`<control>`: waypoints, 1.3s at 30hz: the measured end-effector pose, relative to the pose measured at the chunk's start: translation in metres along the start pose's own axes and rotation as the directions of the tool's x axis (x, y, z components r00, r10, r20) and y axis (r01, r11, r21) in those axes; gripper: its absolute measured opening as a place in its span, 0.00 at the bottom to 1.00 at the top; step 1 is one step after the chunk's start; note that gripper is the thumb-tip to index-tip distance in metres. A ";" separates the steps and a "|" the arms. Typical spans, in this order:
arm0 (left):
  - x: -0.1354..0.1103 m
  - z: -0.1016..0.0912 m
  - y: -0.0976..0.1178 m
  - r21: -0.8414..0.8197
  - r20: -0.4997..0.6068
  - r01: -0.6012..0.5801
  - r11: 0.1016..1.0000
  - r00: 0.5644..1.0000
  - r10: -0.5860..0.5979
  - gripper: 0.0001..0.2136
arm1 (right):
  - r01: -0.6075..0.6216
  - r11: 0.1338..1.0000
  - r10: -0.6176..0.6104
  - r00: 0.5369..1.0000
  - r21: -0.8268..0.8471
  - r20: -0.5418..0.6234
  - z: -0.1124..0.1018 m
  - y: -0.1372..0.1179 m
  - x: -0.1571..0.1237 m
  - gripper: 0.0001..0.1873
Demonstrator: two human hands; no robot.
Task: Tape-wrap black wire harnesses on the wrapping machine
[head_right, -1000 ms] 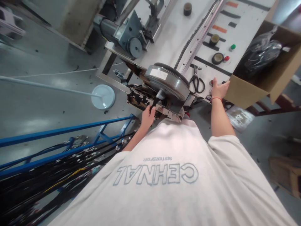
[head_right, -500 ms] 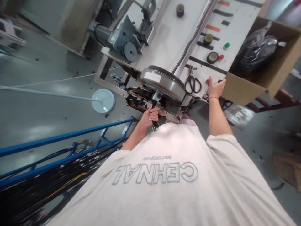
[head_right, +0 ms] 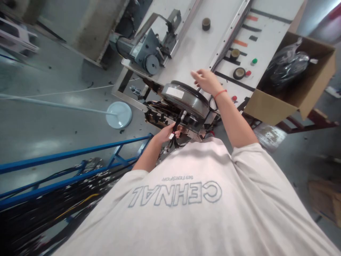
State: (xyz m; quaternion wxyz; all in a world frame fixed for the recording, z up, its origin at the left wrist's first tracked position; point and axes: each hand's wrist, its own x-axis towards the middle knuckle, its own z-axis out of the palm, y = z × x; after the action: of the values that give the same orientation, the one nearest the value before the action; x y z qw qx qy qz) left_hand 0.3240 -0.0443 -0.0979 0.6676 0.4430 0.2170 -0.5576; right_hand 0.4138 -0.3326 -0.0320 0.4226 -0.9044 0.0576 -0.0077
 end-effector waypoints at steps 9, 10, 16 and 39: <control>-0.003 0.033 0.006 0.740 -0.251 -0.333 0.584 0.669 0.699 0.14 | 0.072 0.977 -0.127 0.953 0.201 0.276 0.031 -0.049 -0.014 0.28; -0.007 0.035 0.001 0.790 -0.229 -0.313 0.527 0.647 0.727 0.14 | 0.059 0.967 -0.125 0.958 0.249 0.259 0.023 -0.029 -0.032 0.29; -0.033 0.057 -0.024 0.944 -0.170 -0.144 0.296 0.555 0.814 0.21 | -0.089 0.949 -0.042 0.915 0.303 0.401 0.002 0.040 -0.079 0.33; -0.035 0.013 0.083 0.991 -0.134 0.089 0.100 0.672 0.728 0.12 | -0.254 0.774 -0.001 0.916 0.581 0.401 -0.026 0.024 -0.177 0.19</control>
State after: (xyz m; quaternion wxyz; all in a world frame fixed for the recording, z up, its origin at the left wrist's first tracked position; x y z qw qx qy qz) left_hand 0.3890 -0.0375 -0.0347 0.2300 0.9473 -0.0932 -0.2027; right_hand 0.2344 -0.3480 -0.0273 0.6991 -0.6919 0.0310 0.1777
